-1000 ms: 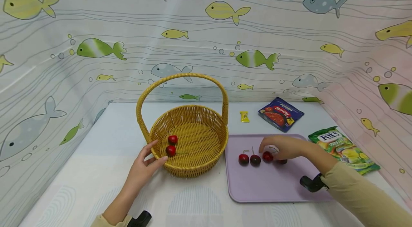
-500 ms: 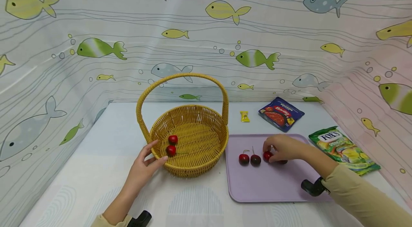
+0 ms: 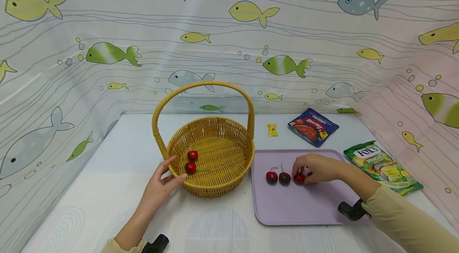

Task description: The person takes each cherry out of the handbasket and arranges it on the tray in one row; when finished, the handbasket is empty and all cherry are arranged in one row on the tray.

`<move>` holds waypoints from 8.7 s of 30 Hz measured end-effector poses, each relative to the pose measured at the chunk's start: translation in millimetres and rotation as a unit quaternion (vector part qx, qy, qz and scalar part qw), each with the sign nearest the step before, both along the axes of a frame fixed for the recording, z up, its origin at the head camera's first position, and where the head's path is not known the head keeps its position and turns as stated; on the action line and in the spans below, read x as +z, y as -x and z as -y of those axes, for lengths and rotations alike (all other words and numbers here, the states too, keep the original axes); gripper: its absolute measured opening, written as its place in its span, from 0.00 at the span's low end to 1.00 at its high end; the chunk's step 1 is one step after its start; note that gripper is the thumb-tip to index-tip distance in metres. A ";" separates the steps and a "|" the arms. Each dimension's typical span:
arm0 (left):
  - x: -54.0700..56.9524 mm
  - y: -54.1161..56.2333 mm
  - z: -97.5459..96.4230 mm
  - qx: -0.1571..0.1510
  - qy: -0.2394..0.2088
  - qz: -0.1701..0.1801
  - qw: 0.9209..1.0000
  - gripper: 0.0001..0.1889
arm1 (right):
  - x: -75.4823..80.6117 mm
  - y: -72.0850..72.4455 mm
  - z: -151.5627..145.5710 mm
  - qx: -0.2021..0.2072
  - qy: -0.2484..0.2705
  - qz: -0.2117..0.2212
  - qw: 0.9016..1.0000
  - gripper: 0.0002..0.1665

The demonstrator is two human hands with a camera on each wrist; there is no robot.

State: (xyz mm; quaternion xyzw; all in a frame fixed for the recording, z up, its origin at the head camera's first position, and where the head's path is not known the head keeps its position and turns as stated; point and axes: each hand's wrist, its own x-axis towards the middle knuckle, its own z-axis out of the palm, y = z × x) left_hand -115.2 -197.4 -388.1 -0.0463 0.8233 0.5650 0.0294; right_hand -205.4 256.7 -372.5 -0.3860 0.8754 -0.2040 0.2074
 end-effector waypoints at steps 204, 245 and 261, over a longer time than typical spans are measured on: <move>0.2 -0.7 -2.7 0.005 0.002 -0.014 1.000 0.36 | -15.2 -25.3 -95.1 -0.086 0.052 -0.089 0.991 0.21; -0.2 -5.5 0.9 0.010 -0.006 0.006 1.000 0.38 | 85.4 20.0 93.5 0.083 0.055 -0.108 0.989 0.20; 1.2 -3.6 -1.6 0.010 0.001 -0.003 1.000 0.37 | 77.5 33.7 156.9 0.162 0.041 -0.099 0.981 0.18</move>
